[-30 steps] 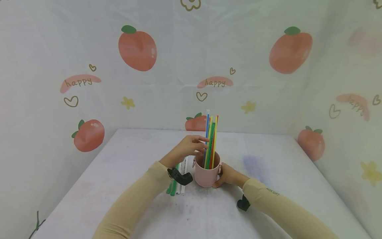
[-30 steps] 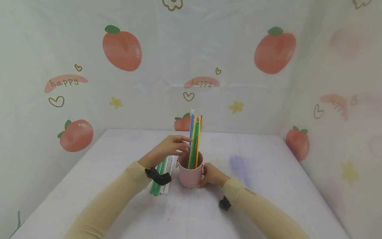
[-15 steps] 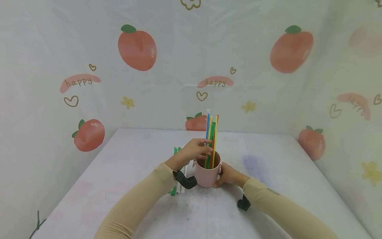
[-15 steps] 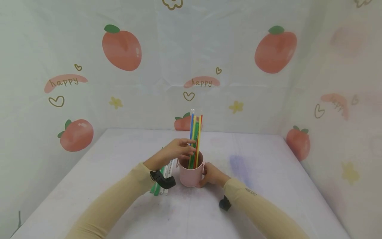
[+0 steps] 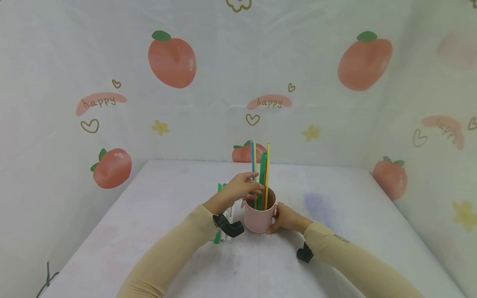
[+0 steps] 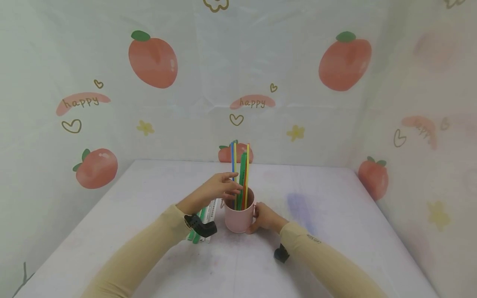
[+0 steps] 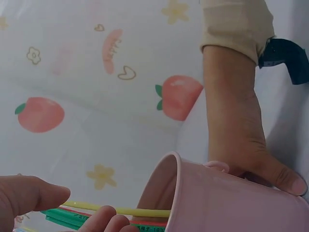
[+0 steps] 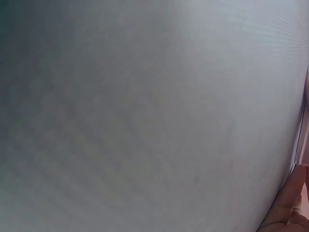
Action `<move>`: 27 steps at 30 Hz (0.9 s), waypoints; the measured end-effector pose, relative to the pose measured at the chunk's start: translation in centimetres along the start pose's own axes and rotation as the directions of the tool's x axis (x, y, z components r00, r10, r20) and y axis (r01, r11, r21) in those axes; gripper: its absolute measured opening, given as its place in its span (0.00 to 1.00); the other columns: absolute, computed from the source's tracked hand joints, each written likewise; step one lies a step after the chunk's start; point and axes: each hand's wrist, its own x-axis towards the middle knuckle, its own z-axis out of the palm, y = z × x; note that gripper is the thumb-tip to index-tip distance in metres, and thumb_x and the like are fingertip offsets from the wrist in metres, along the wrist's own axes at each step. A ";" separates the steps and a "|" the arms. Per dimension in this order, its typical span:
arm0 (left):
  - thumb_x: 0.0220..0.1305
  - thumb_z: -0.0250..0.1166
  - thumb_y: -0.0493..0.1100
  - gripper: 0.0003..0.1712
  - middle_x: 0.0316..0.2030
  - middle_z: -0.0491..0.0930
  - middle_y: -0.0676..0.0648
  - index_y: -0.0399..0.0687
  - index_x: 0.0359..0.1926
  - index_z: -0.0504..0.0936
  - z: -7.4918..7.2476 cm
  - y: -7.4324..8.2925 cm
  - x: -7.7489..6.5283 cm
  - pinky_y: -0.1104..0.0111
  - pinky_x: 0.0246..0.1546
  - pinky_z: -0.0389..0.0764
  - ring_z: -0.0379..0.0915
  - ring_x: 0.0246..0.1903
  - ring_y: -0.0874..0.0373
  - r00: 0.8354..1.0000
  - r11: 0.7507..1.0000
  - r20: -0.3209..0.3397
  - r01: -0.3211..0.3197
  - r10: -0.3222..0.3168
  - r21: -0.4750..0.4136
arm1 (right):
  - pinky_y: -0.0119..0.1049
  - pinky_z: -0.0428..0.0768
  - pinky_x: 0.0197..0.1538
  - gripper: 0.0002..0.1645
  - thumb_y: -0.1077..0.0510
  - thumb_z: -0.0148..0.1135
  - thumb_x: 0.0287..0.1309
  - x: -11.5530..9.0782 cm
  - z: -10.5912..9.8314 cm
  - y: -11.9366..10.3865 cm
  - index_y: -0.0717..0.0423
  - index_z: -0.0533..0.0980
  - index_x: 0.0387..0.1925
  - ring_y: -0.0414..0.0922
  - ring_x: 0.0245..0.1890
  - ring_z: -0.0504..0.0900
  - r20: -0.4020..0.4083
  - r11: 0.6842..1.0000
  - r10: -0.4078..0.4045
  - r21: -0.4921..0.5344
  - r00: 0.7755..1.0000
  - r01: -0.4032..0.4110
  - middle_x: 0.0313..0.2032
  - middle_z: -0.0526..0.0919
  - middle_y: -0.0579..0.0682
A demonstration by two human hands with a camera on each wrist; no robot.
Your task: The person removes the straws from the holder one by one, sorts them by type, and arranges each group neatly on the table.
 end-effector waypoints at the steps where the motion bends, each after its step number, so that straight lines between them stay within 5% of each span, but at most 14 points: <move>1: 0.70 0.56 0.41 0.35 0.53 0.81 0.38 0.39 0.73 0.56 0.0 0.0 -0.1 0.61 0.49 0.83 0.79 0.51 0.49 1.000 1.000 0.002 -0.003 0.003 -0.002 | 0.54 0.65 0.69 0.49 0.65 0.83 0.31 0.0 0.0 0.0 0.65 0.70 0.59 0.56 0.64 0.71 0.000 1.000 -0.001 -0.001 1.000 0.001 0.59 0.77 0.58; 27: 0.68 0.59 0.39 0.27 0.46 0.84 0.39 0.40 0.66 0.67 0.4 0.2 1.7 0.60 0.44 0.85 0.83 0.42 0.50 0.997 0.998 -0.075 -0.013 0.017 0.058 | 0.54 0.66 0.68 0.45 0.65 0.82 0.33 0.1 0.1 -0.1 0.64 0.71 0.57 0.56 0.63 0.71 -0.017 0.998 0.060 -0.025 0.998 -0.060 0.59 0.77 0.58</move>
